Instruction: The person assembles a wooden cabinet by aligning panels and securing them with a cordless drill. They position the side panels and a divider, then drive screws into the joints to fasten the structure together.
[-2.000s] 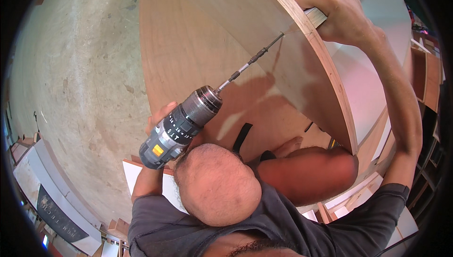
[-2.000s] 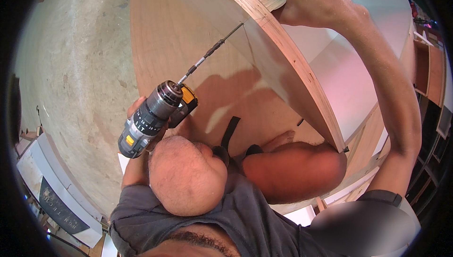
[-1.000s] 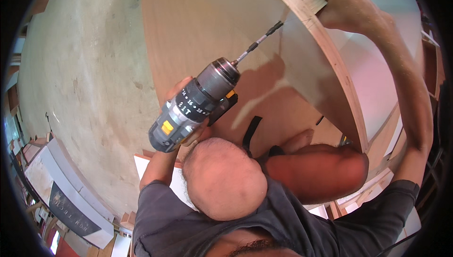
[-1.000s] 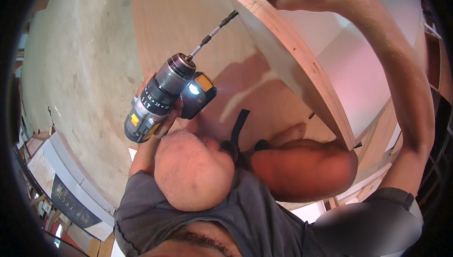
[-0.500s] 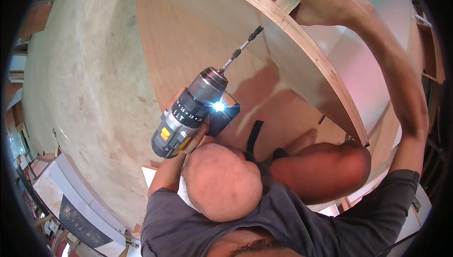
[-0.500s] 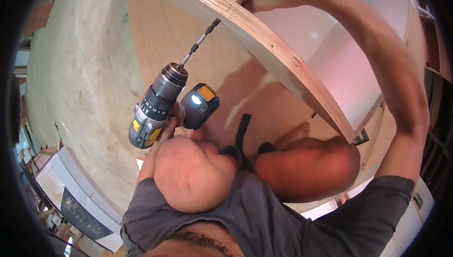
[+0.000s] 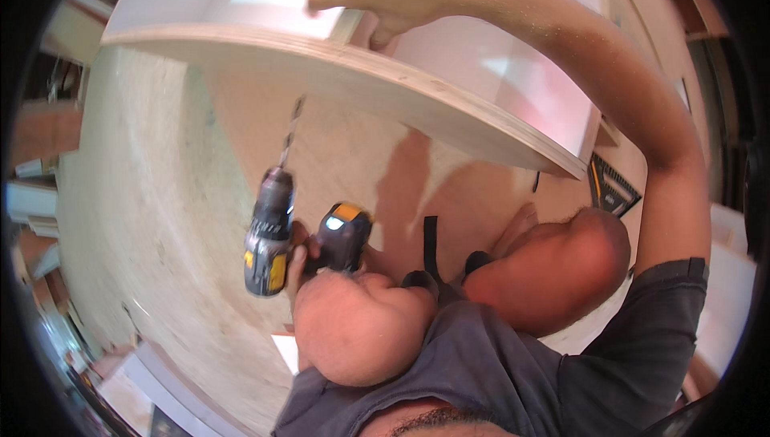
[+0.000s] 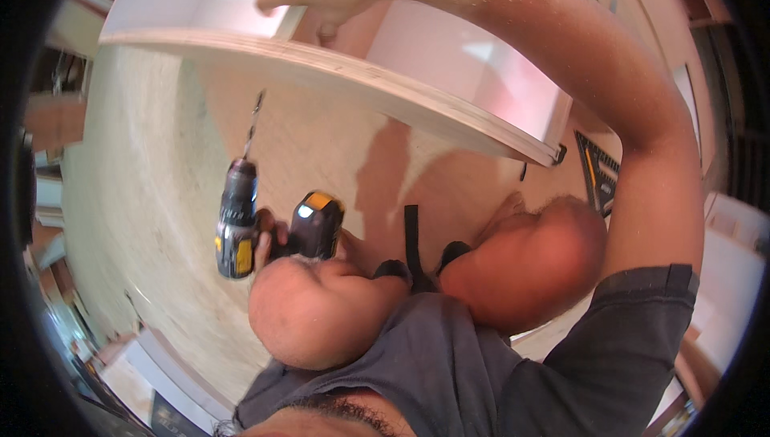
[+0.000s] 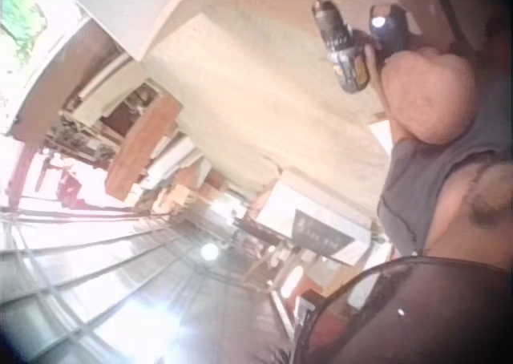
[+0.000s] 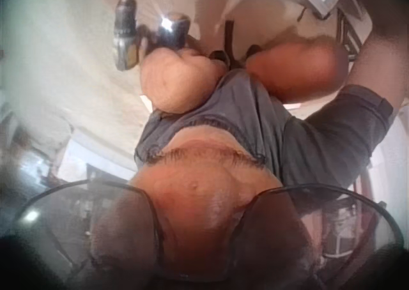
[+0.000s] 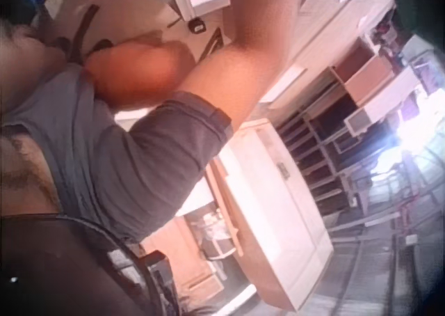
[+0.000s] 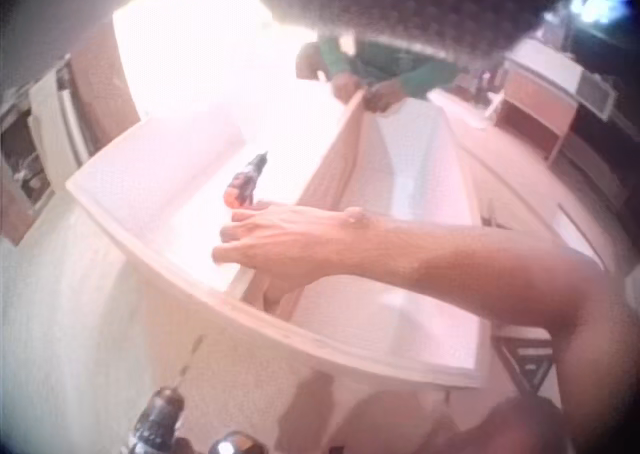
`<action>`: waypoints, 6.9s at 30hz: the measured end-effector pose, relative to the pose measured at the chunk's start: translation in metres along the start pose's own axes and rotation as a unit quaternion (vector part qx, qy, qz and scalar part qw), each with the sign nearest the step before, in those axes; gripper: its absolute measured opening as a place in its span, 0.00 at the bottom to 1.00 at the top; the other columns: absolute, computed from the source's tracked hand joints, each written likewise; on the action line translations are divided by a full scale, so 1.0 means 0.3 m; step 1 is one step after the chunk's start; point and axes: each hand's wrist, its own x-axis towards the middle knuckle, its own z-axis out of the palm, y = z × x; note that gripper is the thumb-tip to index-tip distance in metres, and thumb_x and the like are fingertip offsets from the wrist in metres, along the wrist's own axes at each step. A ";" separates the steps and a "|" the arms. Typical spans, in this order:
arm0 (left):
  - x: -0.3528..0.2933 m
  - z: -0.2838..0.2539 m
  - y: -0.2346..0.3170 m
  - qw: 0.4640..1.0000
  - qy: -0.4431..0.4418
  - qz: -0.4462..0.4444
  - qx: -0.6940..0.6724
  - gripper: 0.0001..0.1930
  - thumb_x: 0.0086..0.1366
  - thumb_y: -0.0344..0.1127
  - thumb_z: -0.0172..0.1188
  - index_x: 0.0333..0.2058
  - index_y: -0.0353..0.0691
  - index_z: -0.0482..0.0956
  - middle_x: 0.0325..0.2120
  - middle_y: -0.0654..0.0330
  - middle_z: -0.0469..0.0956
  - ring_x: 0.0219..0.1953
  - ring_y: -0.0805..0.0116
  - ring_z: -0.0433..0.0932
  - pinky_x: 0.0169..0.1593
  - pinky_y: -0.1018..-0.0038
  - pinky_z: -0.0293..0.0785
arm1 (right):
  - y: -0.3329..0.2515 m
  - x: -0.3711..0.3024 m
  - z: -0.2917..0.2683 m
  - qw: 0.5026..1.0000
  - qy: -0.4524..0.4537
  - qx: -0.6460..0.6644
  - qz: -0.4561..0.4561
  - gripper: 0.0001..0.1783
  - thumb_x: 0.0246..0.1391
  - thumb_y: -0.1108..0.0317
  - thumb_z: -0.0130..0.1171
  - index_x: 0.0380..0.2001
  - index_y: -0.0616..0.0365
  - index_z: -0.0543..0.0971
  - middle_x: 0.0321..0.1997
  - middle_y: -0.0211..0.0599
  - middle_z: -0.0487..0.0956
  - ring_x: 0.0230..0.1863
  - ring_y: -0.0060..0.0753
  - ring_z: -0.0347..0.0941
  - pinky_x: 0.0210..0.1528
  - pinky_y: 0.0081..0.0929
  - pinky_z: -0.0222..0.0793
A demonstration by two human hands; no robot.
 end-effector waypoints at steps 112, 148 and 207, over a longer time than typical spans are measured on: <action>0.873 0.866 0.632 0.788 -0.226 0.292 0.492 0.24 0.75 0.46 0.49 0.60 0.33 0.63 0.39 0.37 0.82 0.45 0.39 0.82 0.48 0.47 0.76 | 0.184 -0.742 0.027 0.882 0.243 -0.067 0.398 0.15 0.57 0.58 0.68 0.41 0.58 0.86 0.45 0.45 0.84 0.50 0.46 0.80 0.57 0.38 0.73; 0.872 0.936 0.599 0.814 -0.221 0.258 0.472 0.37 0.56 0.41 0.65 0.60 0.25 0.65 0.46 0.44 0.82 0.50 0.51 0.83 0.51 0.61 0.80 | 0.722 -1.222 0.436 0.671 0.410 0.287 0.547 0.43 0.59 0.68 0.66 0.71 0.71 0.57 0.66 0.58 0.69 0.63 0.51 0.70 0.65 0.40 0.65; 0.886 0.918 0.630 0.771 -0.219 0.309 0.512 0.24 0.70 0.42 0.59 0.53 0.29 0.64 0.33 0.39 0.81 0.43 0.40 0.82 0.46 0.49 0.75 | 0.223 -0.890 0.168 0.530 0.507 0.402 0.548 0.47 0.51 0.79 0.56 0.73 0.63 0.48 0.63 0.55 0.70 0.60 0.47 0.73 0.57 0.38 0.74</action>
